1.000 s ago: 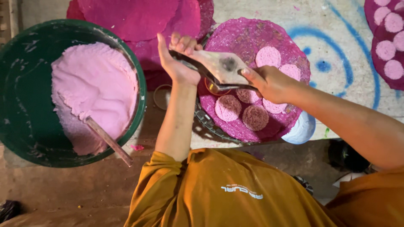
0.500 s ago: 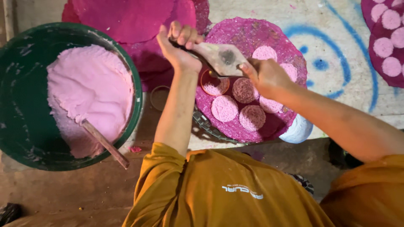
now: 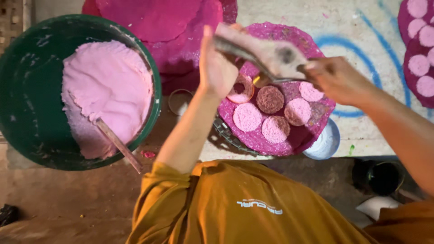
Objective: The person uses a wooden mold to scoop pink paste from a bucket and presses it onto a tray to form small round cakes.
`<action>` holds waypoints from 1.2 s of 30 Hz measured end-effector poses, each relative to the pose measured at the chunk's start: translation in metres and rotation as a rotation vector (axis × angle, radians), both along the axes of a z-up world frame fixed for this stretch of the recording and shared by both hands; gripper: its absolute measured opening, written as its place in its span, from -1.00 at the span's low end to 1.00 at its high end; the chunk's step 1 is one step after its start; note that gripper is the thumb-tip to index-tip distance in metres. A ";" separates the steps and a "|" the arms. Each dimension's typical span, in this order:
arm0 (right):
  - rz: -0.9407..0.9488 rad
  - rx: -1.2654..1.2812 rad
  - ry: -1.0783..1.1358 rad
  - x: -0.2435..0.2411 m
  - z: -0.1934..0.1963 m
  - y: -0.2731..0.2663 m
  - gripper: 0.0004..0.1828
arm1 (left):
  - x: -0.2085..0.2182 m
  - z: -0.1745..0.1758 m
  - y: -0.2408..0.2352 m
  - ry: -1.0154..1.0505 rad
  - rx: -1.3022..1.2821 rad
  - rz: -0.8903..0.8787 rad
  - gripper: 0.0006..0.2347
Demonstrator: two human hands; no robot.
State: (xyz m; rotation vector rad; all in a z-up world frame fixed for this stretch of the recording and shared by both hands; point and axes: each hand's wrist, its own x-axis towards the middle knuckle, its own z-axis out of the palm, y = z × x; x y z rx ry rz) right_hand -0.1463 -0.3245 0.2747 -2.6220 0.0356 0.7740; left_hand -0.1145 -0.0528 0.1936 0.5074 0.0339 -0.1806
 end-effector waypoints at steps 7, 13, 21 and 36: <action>0.450 0.165 -0.272 -0.055 0.061 0.026 -0.41 | -0.078 0.053 0.048 -0.885 1.188 -0.239 -0.69; 1.258 0.521 -0.713 -0.056 0.104 0.102 -0.38 | -0.154 0.043 0.071 -0.990 1.470 -0.670 -0.79; 1.327 0.900 0.187 -0.091 0.098 0.180 -0.45 | -0.249 0.074 0.138 -1.022 1.836 -0.482 -0.76; 1.474 0.492 -0.736 -0.044 0.106 0.266 -0.68 | -0.296 0.095 0.363 -0.455 1.217 -0.195 -0.67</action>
